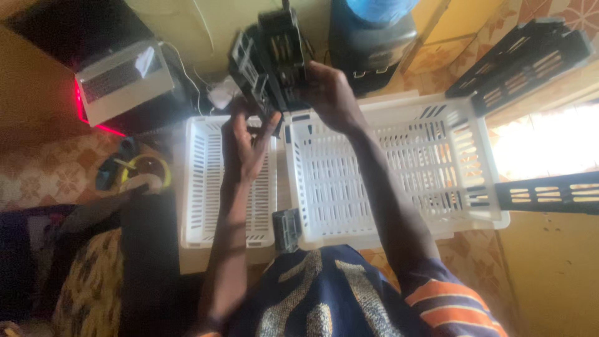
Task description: The person assembles a three-tier plastic storage rack by inserting black plastic side supports into slots on white baskets. They then stack the baskets onto the supports to form a vertical unit.
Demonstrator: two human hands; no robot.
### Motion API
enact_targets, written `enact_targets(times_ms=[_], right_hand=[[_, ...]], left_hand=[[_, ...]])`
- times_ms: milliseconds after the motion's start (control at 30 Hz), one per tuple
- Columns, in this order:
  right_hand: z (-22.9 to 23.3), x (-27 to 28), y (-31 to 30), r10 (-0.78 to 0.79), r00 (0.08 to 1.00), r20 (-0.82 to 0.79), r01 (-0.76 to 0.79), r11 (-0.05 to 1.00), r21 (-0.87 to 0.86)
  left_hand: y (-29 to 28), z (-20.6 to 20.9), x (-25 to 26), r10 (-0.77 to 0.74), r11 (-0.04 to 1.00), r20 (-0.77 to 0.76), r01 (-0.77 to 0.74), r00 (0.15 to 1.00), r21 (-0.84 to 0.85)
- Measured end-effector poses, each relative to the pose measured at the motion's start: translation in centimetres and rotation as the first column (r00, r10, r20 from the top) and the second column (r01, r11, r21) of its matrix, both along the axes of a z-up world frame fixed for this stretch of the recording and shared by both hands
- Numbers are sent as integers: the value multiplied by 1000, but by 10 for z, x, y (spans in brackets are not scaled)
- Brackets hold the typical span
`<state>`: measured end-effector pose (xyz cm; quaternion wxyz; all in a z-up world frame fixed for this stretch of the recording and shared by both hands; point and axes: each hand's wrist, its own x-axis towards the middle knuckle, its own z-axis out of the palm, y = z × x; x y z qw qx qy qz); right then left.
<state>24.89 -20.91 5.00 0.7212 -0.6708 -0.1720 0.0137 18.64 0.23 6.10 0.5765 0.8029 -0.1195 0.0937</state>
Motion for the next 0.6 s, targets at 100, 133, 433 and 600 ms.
enact_targets(times_ms=[100,133,433,600], right_hand=[[-18,2,-5,33,999,2,-33,999,5],[-24,3,-6,35,999,-19,-35,999,-14],[-53,9,-10,110,994,-15,-107,983,147],[-51,2,-3,-5,998,-57,5,1000,-10]], left_hand=[[-5,-5,-5,-70,997,69,67,995,48],[-6,-7,-7,-67,997,56,65,996,31],[-17,-30,-15,-55,997,35,57,998,-55],[-18,-40,-17,12,1000,88,-10,996,-18]])
